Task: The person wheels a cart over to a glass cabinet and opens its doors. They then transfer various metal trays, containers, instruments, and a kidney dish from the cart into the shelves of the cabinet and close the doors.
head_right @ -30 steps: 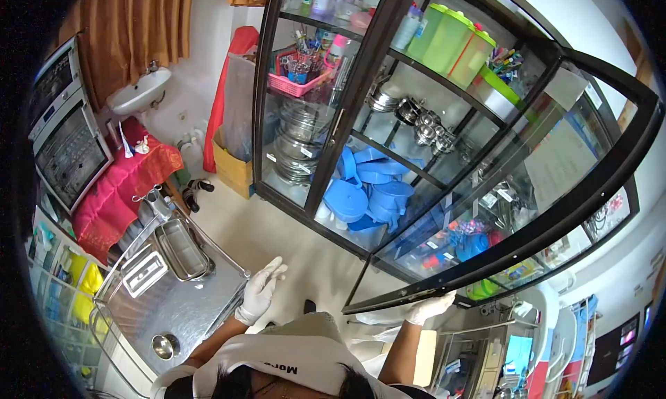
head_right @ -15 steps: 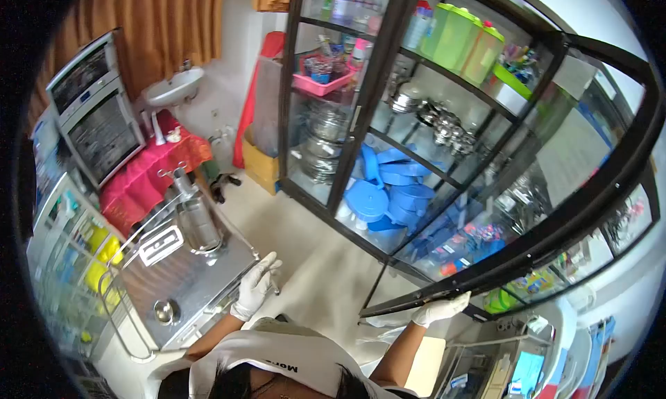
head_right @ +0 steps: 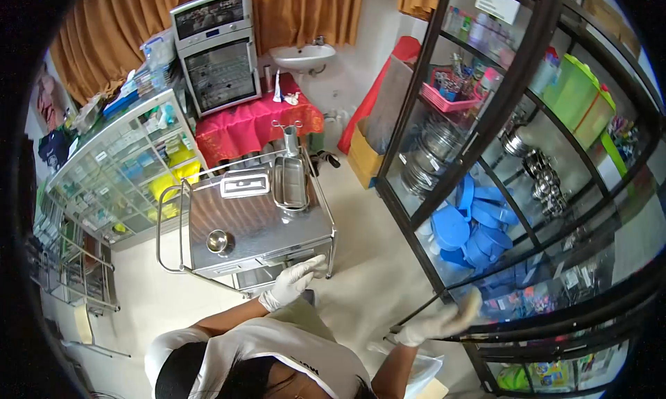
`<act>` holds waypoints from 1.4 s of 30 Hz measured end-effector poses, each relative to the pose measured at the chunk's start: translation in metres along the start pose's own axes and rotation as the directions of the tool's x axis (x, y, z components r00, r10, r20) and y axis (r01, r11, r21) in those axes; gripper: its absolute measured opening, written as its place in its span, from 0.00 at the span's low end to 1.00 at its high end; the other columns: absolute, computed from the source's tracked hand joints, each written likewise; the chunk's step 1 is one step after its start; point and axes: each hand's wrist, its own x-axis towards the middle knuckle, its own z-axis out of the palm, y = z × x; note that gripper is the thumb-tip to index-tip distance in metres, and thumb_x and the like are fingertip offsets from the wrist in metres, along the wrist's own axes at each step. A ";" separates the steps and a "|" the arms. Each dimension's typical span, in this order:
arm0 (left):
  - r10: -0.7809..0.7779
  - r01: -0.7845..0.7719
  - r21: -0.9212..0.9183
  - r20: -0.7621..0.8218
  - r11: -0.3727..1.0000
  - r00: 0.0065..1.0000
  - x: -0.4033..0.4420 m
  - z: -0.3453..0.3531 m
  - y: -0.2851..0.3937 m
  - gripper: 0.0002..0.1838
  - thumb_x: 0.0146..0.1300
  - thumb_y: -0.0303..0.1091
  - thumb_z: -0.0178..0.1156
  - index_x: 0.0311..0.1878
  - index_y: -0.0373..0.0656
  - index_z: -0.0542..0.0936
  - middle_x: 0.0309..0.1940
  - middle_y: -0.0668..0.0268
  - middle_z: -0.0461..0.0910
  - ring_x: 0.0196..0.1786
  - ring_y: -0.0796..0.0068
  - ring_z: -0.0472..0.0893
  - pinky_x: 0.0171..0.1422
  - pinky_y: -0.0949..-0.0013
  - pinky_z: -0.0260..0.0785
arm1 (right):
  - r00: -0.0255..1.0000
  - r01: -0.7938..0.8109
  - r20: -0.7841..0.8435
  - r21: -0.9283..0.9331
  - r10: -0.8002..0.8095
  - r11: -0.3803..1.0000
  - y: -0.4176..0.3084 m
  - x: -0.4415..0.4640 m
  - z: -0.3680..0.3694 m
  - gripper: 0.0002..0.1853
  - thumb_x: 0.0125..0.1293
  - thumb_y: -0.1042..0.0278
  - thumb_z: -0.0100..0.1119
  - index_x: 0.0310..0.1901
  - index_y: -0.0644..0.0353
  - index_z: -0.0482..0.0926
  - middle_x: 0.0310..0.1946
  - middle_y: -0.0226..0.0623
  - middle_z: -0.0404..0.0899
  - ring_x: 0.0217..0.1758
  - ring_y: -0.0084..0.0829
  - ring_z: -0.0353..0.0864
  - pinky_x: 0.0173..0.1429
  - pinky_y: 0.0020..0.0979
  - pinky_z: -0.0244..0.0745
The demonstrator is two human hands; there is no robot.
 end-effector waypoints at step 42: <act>-0.284 0.477 0.003 -0.800 0.879 0.528 0.079 -0.134 -0.080 0.29 0.63 0.24 0.50 0.68 0.34 0.59 0.63 0.50 0.65 0.52 0.66 0.75 0.58 0.69 0.68 | 0.131 -0.456 0.990 0.104 -0.049 0.884 0.093 -0.230 0.542 0.23 0.46 0.70 0.71 0.45 0.62 0.76 0.37 0.37 0.81 0.37 0.32 0.79 0.45 0.28 0.73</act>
